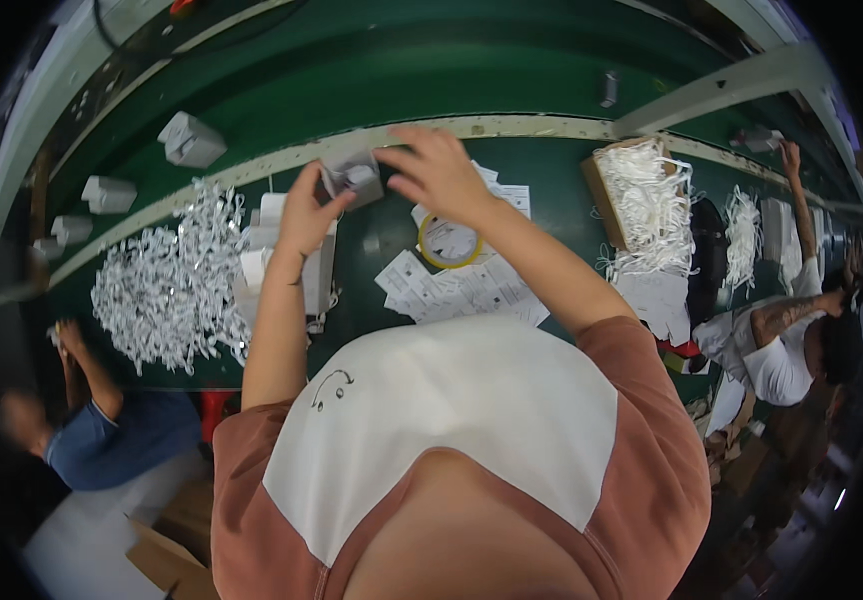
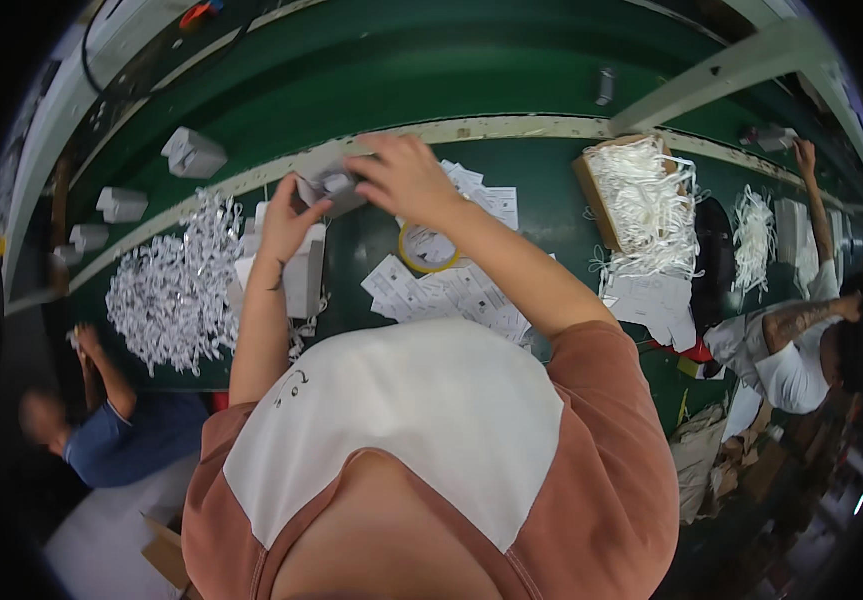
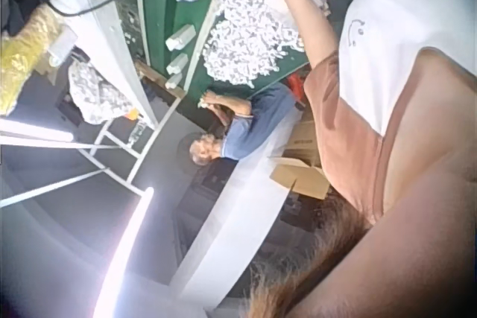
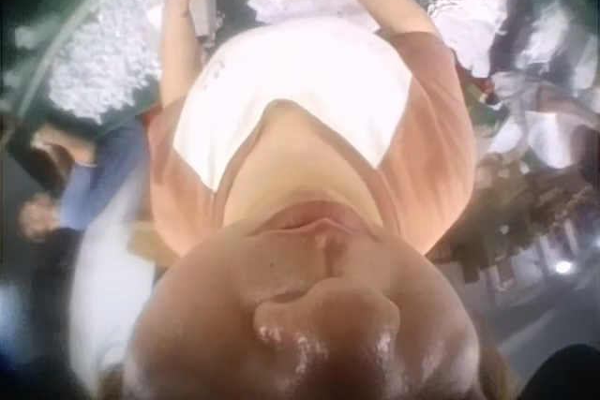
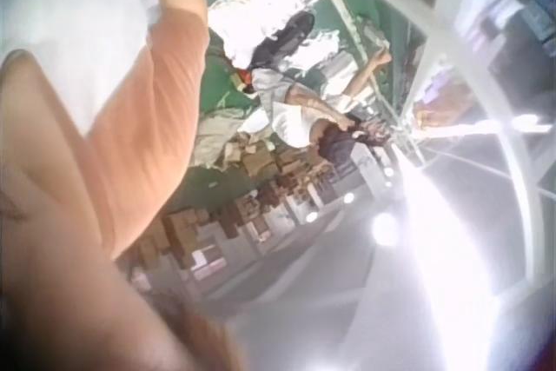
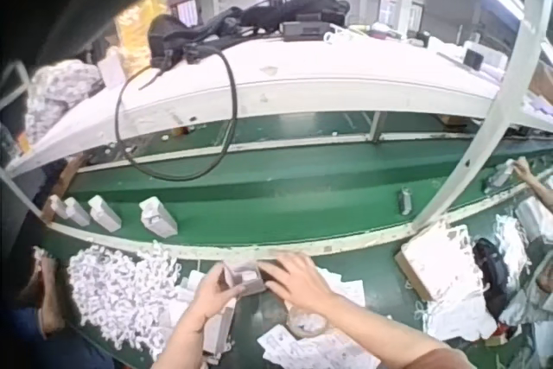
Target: Packing electronic items and manuals into boxes on an assembly line.
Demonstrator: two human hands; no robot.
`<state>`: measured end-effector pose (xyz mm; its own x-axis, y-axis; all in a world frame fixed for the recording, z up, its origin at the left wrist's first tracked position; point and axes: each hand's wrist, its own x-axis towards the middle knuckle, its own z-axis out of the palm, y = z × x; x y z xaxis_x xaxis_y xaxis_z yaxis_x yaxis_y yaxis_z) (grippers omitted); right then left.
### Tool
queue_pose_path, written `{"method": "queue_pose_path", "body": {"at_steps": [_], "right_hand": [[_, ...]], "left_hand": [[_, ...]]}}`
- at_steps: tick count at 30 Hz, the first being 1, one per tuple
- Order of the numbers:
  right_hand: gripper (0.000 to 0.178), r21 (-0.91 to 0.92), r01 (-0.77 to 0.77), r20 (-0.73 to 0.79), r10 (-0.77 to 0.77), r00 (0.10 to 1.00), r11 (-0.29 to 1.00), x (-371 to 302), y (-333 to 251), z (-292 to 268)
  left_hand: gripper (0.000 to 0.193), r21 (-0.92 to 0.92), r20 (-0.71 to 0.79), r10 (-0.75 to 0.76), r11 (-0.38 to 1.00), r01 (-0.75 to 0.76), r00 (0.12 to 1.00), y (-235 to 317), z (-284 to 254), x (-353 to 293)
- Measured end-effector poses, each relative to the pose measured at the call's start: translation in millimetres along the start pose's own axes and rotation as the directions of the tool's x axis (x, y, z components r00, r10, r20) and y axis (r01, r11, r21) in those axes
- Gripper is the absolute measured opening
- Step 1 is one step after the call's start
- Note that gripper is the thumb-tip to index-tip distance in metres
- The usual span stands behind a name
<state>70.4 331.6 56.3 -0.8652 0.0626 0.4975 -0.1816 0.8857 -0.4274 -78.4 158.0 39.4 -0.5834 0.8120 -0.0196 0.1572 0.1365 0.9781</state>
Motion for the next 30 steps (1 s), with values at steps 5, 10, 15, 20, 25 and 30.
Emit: {"method": "queue_pose_path", "body": {"at_steps": [5, 10, 15, 20, 25, 30], "right_hand": [[0.044, -0.301, -0.655, -0.374, 0.546, 0.750, 0.693, -37, 138, -41], [0.051, -0.469, -0.838, -0.364, 0.803, 0.471, 0.279, -91, 233, -60], [0.056, -0.427, -0.889, -0.210, 0.939, 0.273, 0.164, -125, 290, -74], [0.048, -0.323, -0.856, -0.308, 0.811, 0.498, 0.403, -161, 330, -72], [0.037, -0.100, -0.779, -0.464, 0.664, 0.587, 0.619, -124, 242, -63], [0.035, 0.370, -0.603, -0.304, 0.705, 0.640, 0.707, -98, 151, -46]], "left_hand": [[0.052, 0.498, -0.197, 0.203, 0.863, -0.080, 0.959, -11, -37, 88], [0.053, 0.523, -0.308, 0.174, 0.852, 0.014, 0.935, -69, -70, 139], [0.078, 0.476, -0.267, 0.164, 0.879, -0.019, 0.950, -71, -81, 127], [0.068, 0.701, -0.289, 0.238, 0.712, 0.036, 0.927, -13, -99, 41], [0.076, 0.702, -0.481, -0.118, 0.542, 0.462, 0.869, -2, -108, -87], [0.084, 0.513, -0.400, -0.569, 0.510, 0.690, 0.718, -9, -101, -137]]}}
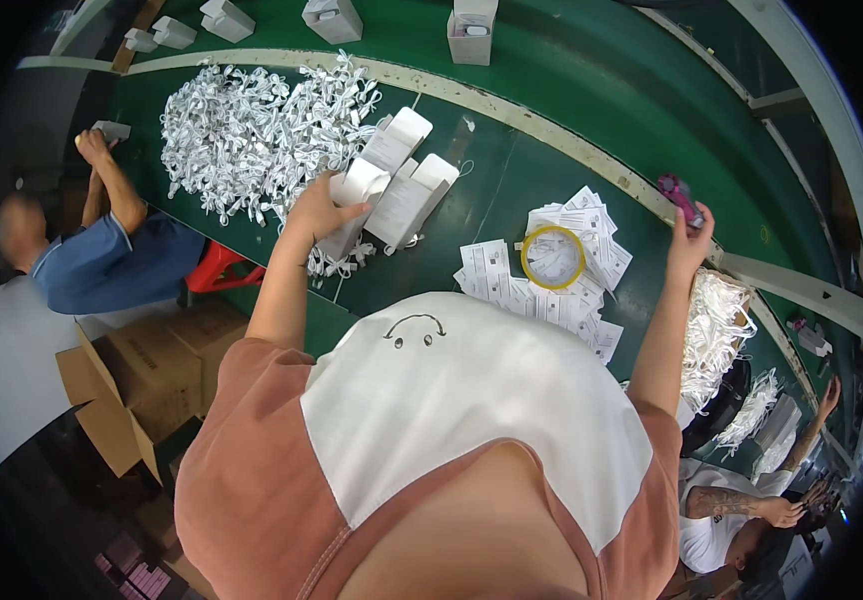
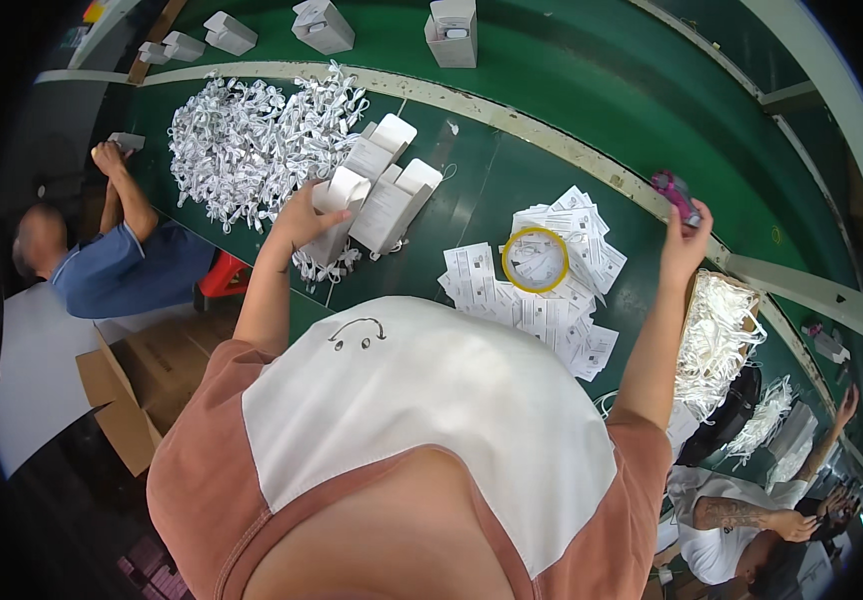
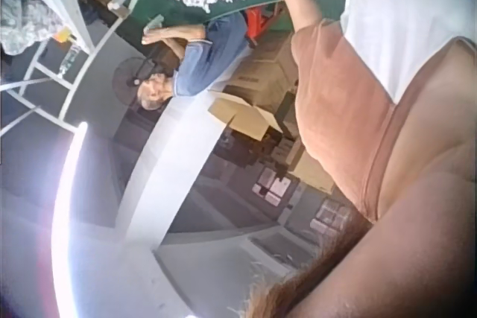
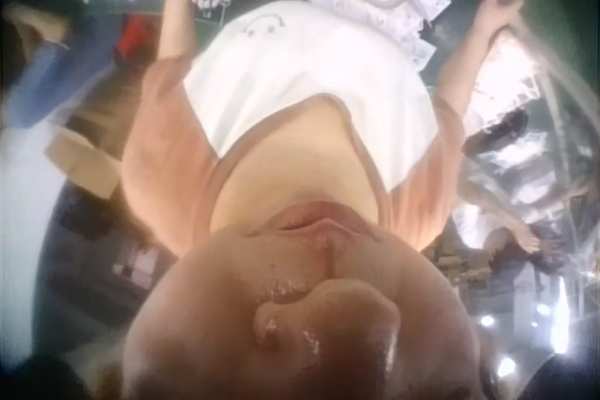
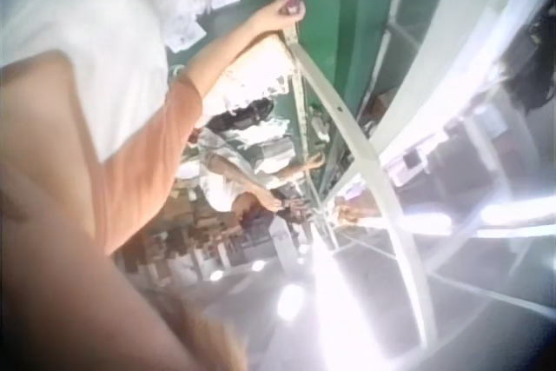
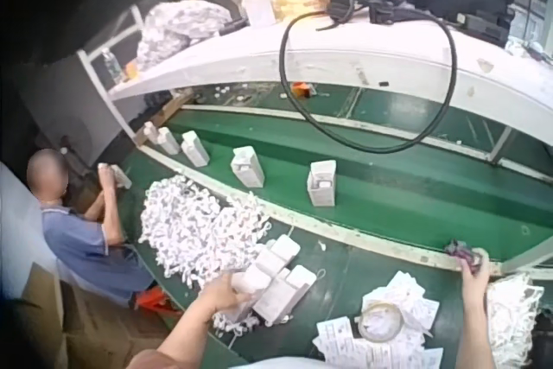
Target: Packing electronic items and manuals into boxes on an assembly line.
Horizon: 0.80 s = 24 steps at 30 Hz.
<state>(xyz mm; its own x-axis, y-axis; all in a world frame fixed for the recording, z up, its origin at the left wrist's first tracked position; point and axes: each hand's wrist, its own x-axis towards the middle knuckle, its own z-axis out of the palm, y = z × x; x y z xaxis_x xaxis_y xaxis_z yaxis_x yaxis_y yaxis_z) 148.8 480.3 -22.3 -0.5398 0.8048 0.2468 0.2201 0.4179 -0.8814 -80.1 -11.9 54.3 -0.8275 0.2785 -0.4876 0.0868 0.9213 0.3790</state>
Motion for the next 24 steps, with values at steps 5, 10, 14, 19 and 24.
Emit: {"method": "queue_pose_path", "body": {"at_steps": [5, 10, 14, 19, 24], "right_hand": [[0.033, 0.307, -0.170, 0.175, 0.120, 0.977, 0.936, -58, -98, 27], [0.036, 0.536, -0.350, 0.491, 0.053, 0.870, 0.769, -97, -176, 31], [0.032, 0.647, -0.376, 0.525, -0.029, 0.851, 0.663, -107, -225, 38], [0.033, 0.191, 0.168, 0.468, -0.240, 0.850, 0.967, -121, -234, 41], [0.038, -0.215, 0.370, 0.532, -0.210, 0.820, 0.904, -128, -243, 28]], "left_hand": [[0.074, -0.096, -0.173, 0.083, 0.990, -0.101, 0.981, 5, -3, -23], [0.067, -0.434, -0.255, 0.298, 0.815, -0.385, 0.920, 46, -2, -42], [0.076, -0.511, -0.189, 0.560, 0.646, -0.567, 0.807, 94, 24, -56], [0.082, -0.605, -0.018, 0.720, 0.544, -0.581, 0.694, 137, 36, -86], [0.086, -0.560, 0.117, 0.797, 0.546, -0.623, 0.593, 135, 44, -88]]}}
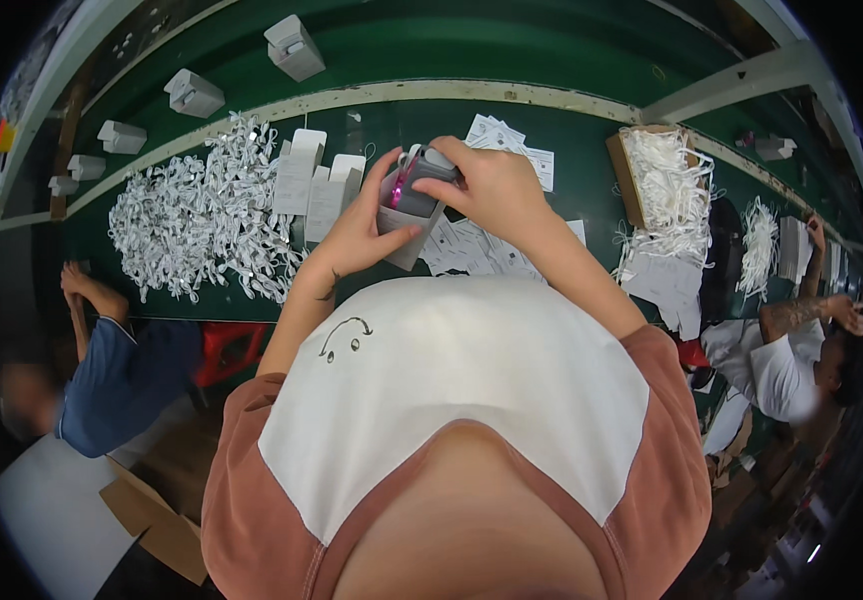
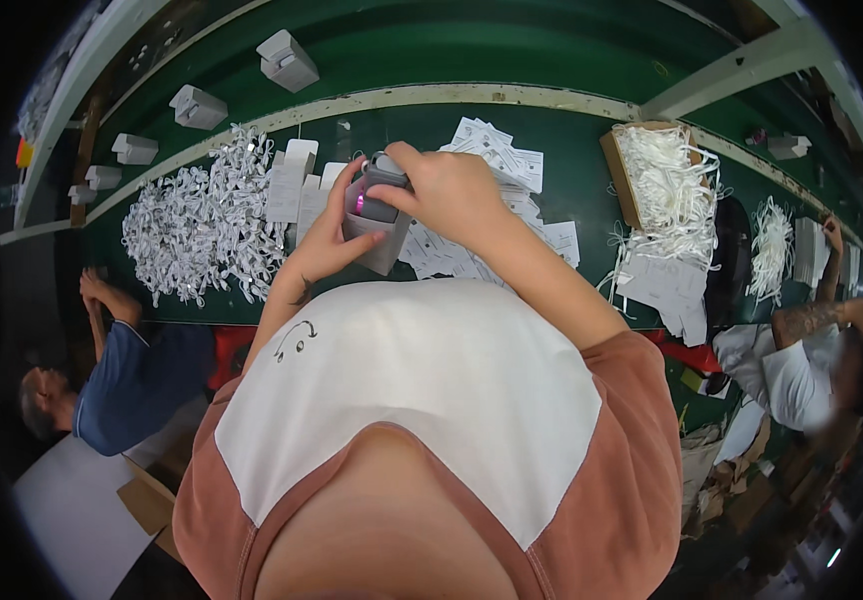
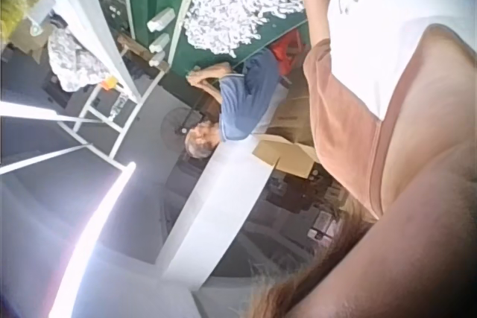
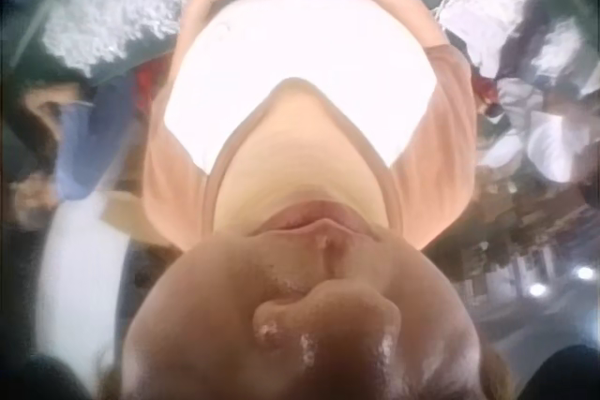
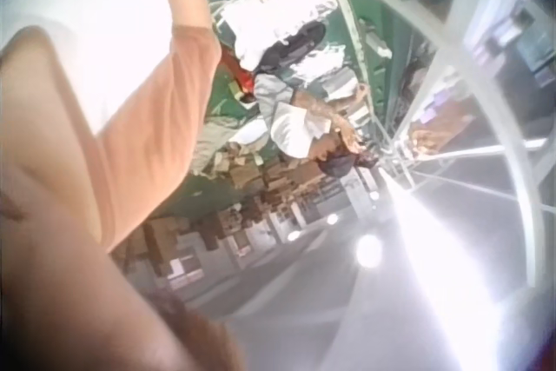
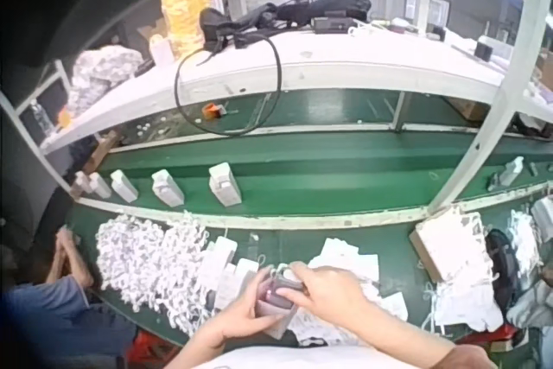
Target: Packing electronic items and manuals into boxes on an assembly line.
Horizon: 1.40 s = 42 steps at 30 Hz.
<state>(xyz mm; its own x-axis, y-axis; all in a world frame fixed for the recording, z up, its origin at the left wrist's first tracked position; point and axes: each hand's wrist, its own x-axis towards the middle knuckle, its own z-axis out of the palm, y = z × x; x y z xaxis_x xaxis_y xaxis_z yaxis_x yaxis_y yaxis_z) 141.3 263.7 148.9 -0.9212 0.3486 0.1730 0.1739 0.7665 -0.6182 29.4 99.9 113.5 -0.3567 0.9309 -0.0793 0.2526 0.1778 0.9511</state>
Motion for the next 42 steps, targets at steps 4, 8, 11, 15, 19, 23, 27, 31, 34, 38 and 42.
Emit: {"method": "queue_pose_path", "body": {"at_steps": [4, 8, 11, 15, 19, 23, 27, 31, 34, 38, 42], "right_hand": [[0.040, -0.087, 0.129, 0.121, -0.118, 0.986, 0.988, -9, 10, 1], [0.036, 0.360, -0.128, 0.216, 0.051, 0.975, 0.924, -5, 18, -18], [0.029, 0.290, -0.293, -0.088, 0.330, 0.940, 0.911, 11, 113, 3], [0.030, -0.134, -0.402, -0.014, 0.404, 0.915, 0.906, -6, 210, 56], [0.029, -0.099, -0.412, 0.014, 0.416, 0.909, 0.906, -10, 224, 77], [0.020, 0.026, -0.504, 0.111, 0.498, 0.860, 0.864, -3, 213, 64], [0.014, -0.111, -0.278, -0.061, 0.273, 0.960, 0.954, -12, 217, 58], [0.013, -0.135, -0.214, -0.272, 0.172, 0.947, 0.967, -20, 213, 48], [0.014, 0.081, -0.324, -0.383, 0.330, 0.863, 0.942, -20, 194, 27], [0.019, 0.579, -0.197, -0.324, 0.446, 0.835, 0.791, -16, 179, 8], [0.020, 0.713, -0.012, -0.277, 0.296, 0.914, 0.701, -11, 125, 8]], "left_hand": [[0.077, -0.023, -0.009, -0.123, 0.992, 0.123, 0.992, -8, 6, 6], [0.065, -0.284, -0.080, -0.079, 0.957, 0.053, 0.994, -44, 8, 20], [0.055, -0.221, -0.247, -0.096, 0.974, 0.041, 0.964, -49, 4, 43], [0.063, -0.148, -0.233, -0.076, 0.988, 0.042, 0.970, -66, -4, 81], [0.063, -0.111, -0.265, -0.098, 0.991, 0.071, 0.959, -90, -3, 99], [0.065, -0.138, -0.259, -0.154, 0.983, 0.121, 0.954, -115, -5, 99], [0.065, -0.185, -0.272, -0.107, 0.981, 0.058, 0.956, -120, -9, 90], [0.055, 0.040, -0.424, 0.037, 0.999, -0.023, 0.905, -109, -15, 72], [0.040, 0.194, -0.547, 0.199, 0.975, -0.108, 0.813, -88, -17, 65], [0.027, 0.150, -0.618, 0.304, 0.951, -0.271, 0.725, -44, -10, 66], [0.034, -0.152, -0.382, 0.101, 0.974, -0.170, 0.919, -5, 12, 81]]}}
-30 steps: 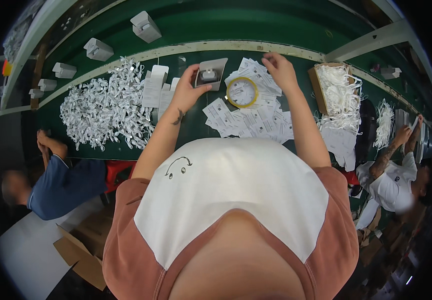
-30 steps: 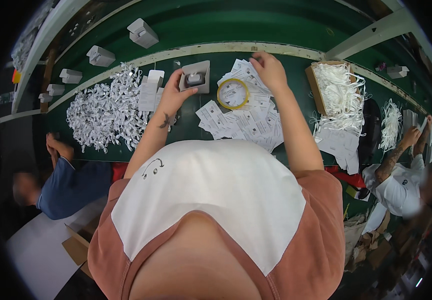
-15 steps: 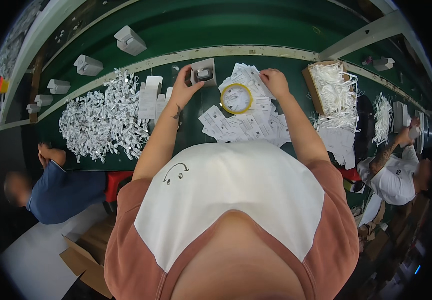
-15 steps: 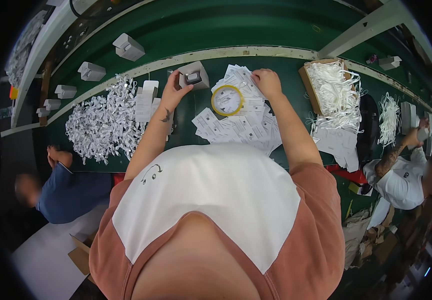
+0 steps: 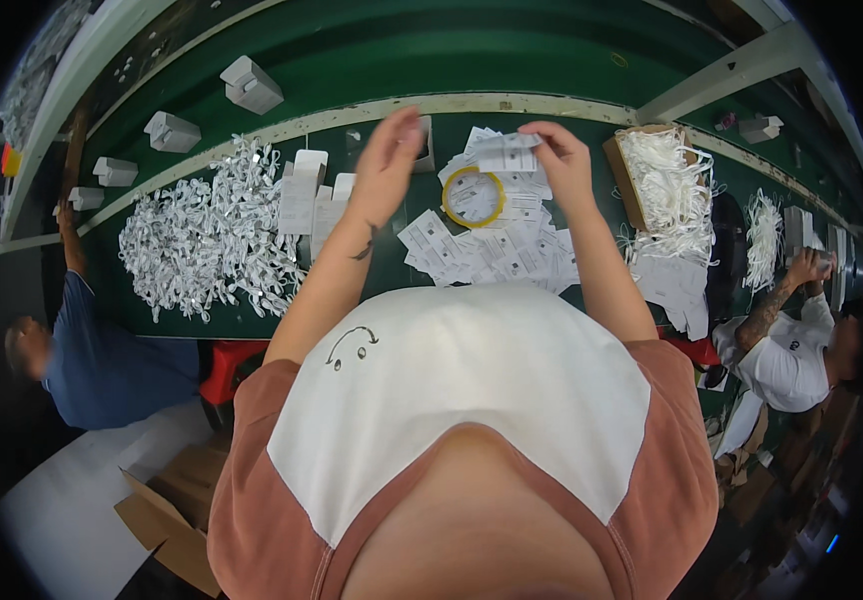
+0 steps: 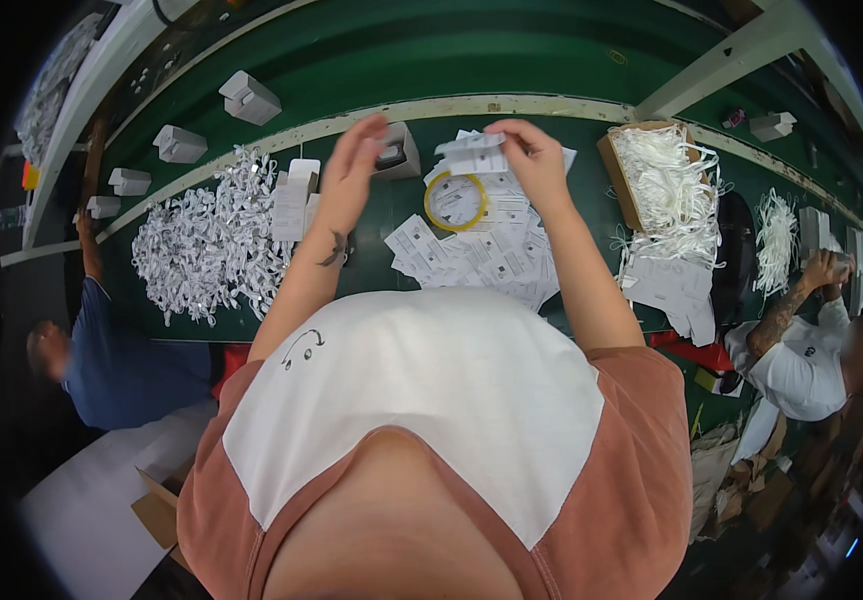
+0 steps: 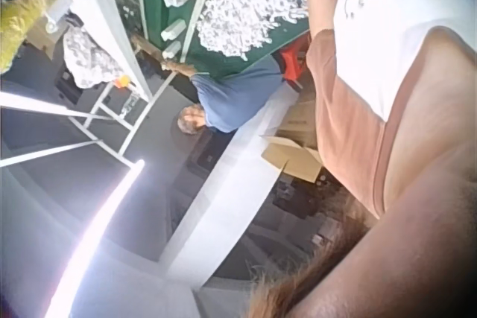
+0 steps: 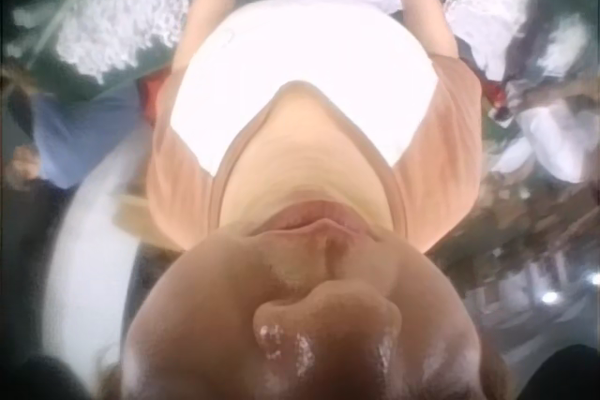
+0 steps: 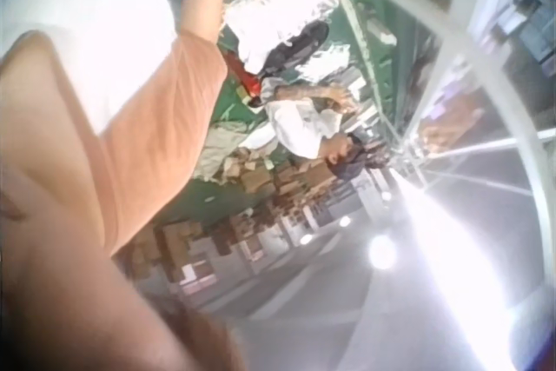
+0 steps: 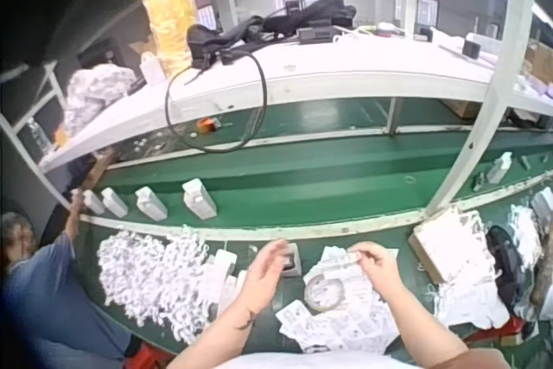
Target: Packing electronic items and manuals into boxes on an assembly line.
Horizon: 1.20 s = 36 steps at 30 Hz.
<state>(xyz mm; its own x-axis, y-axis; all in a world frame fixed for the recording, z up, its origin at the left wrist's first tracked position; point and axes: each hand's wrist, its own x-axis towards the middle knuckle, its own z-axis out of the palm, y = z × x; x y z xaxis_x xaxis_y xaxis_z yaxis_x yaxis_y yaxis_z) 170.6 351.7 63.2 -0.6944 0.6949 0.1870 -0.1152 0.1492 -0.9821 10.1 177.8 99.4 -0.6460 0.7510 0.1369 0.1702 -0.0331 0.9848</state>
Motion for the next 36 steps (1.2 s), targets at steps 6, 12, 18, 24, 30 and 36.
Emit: {"method": "queue_pose_path", "body": {"at_steps": [6, 12, 18, 24, 30, 36], "right_hand": [[0.020, 0.094, -0.081, 0.174, 0.064, 0.983, 0.992, -17, -26, 41], [0.018, -0.420, -0.104, 0.192, 0.200, 0.961, 0.901, -7, -29, 61], [0.021, -0.582, 0.709, 0.509, -0.502, 0.699, 0.397, 23, -28, 83], [0.025, -0.609, 0.753, 0.629, -0.427, 0.649, 0.248, 25, -1, 98], [0.021, -0.622, 0.713, 0.545, -0.475, 0.691, 0.324, 20, 17, 107], [0.027, -0.670, 0.621, 0.532, -0.320, 0.784, 0.407, 5, 25, 109]], "left_hand": [[0.030, 0.053, 0.314, -0.238, 0.971, 0.234, 0.919, -6, 13, -11], [0.034, 0.586, 0.080, 0.060, 0.804, -0.096, 0.995, -4, -4, -18], [0.037, 0.925, 0.133, -0.065, 0.365, -0.101, 0.989, -38, -16, -24], [0.029, 0.921, 0.126, -0.084, 0.379, -0.086, 0.988, -45, -14, -32], [0.025, 0.848, 0.197, 0.157, 0.468, -0.248, 0.968, -63, -20, -34], [0.056, 0.752, -0.068, 0.363, 0.631, -0.191, 0.929, -70, -34, -26]]}}
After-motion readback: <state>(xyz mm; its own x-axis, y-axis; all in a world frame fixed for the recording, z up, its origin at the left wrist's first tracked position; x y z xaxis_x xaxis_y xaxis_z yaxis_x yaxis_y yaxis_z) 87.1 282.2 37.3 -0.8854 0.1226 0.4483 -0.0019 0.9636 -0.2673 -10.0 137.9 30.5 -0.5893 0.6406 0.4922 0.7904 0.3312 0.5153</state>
